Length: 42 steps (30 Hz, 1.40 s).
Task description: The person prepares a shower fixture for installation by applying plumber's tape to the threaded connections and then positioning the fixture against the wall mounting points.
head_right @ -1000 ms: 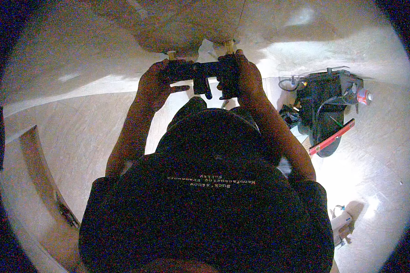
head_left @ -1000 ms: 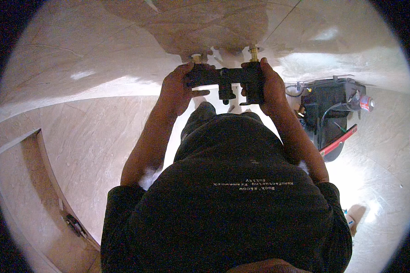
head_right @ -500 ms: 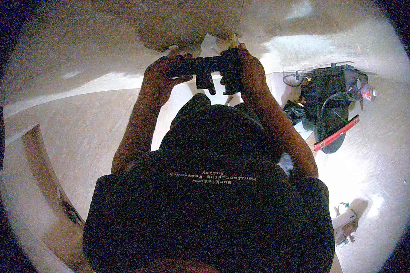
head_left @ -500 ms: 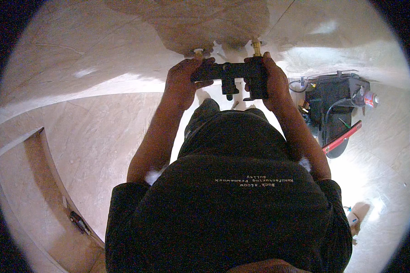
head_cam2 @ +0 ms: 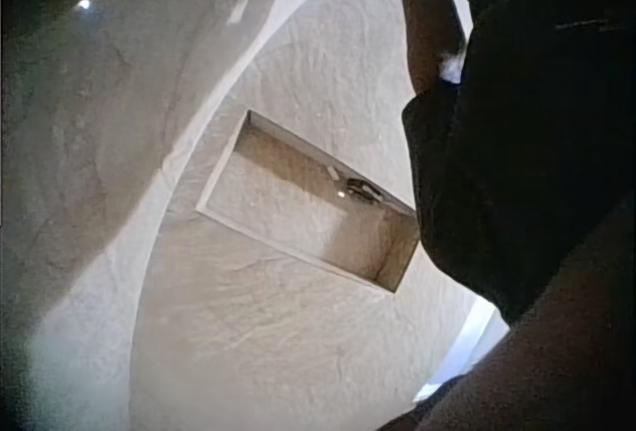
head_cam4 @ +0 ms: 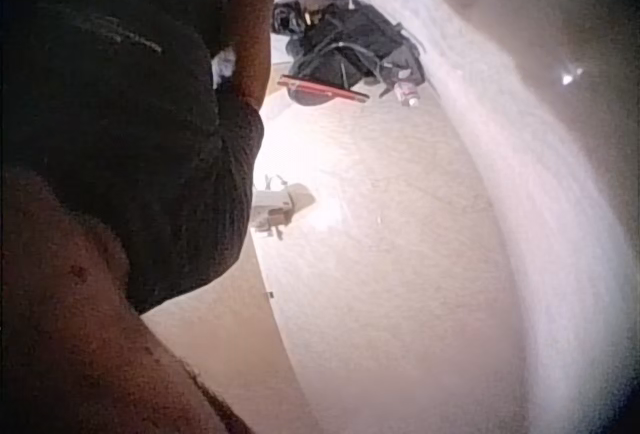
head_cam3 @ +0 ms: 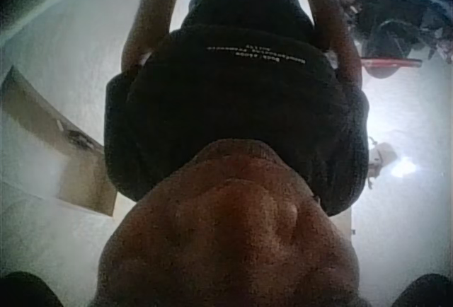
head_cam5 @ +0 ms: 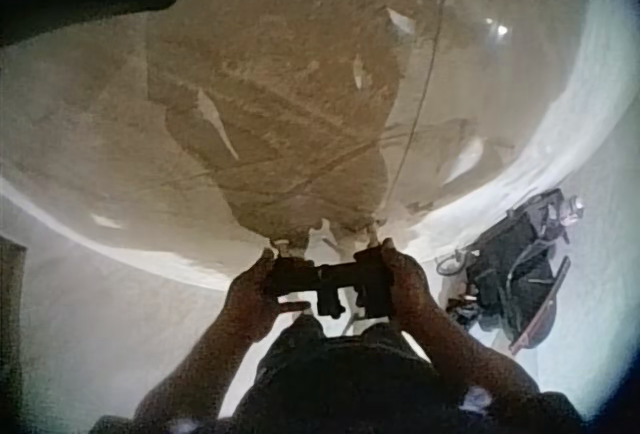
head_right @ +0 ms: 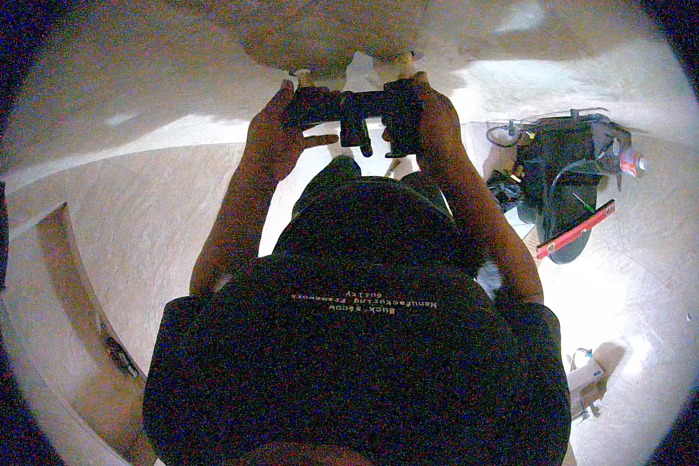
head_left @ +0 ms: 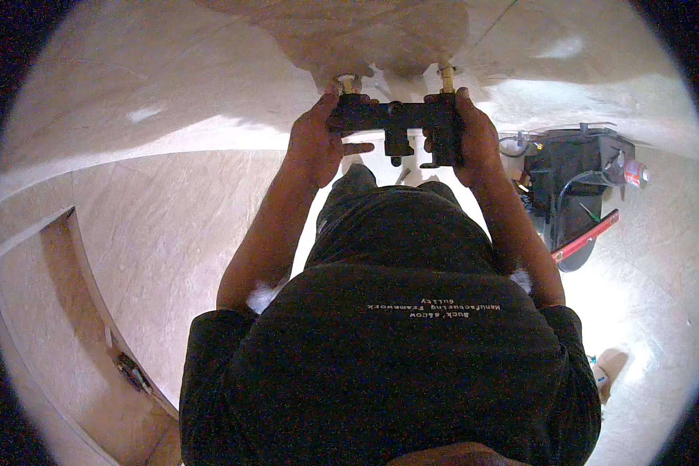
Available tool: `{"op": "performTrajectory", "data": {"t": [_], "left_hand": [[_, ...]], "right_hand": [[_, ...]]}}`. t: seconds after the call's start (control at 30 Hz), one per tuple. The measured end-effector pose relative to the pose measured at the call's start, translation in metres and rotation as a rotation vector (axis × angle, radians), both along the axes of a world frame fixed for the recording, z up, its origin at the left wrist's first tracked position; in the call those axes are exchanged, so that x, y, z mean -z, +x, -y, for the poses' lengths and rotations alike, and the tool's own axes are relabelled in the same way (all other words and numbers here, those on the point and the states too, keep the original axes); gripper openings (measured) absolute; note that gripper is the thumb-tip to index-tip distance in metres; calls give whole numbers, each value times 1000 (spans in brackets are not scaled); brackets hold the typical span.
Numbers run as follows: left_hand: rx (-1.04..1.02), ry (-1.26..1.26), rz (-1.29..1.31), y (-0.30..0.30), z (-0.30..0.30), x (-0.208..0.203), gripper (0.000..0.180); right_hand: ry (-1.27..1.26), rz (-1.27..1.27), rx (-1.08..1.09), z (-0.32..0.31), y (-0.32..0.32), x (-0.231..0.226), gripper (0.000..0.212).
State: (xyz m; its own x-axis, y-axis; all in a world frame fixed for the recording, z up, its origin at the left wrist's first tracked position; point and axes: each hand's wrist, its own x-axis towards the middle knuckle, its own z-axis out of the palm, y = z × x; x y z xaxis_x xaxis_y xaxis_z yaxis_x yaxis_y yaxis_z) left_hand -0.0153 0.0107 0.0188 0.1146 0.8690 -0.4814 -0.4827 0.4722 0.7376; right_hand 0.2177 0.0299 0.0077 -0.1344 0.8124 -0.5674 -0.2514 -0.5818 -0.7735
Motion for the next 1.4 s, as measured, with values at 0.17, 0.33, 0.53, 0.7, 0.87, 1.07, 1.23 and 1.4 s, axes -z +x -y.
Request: {"op": "performTrajectory", "data": {"t": [0.17, 0.33, 0.53, 0.7, 0.87, 1.07, 1.23, 1.4], "left_hand": [[17, -72, -173, 4, 0, 6, 44], [-101, -94, -13, 2, -2, -2, 45], [43, 61, -164, -5, -4, 6, 43], [32, 28, -204, -4, 1, 6, 44], [94, 106, -167, -9, -1, 9, 47], [-21, -35, -202, 1, 0, 5, 47], [-64, -56, -29, 1, 0, -1, 48], [64, 140, -229, -9, 1, 7, 48]], "right_hand": [[32, -57, -14, 1, 2, 4, 56], [-13, -111, 39, 0, 0, 2, 56], [-14, -88, 39, 1, -2, -6, 55], [-26, -21, 41, 1, -1, -1, 55], [-8, -20, 14, 3, -2, -7, 55], [15, -46, 11, 4, 0, 2, 55], [25, -55, -16, 5, 2, 2, 56], [16, -58, 23, 6, -1, 1, 56]]}}
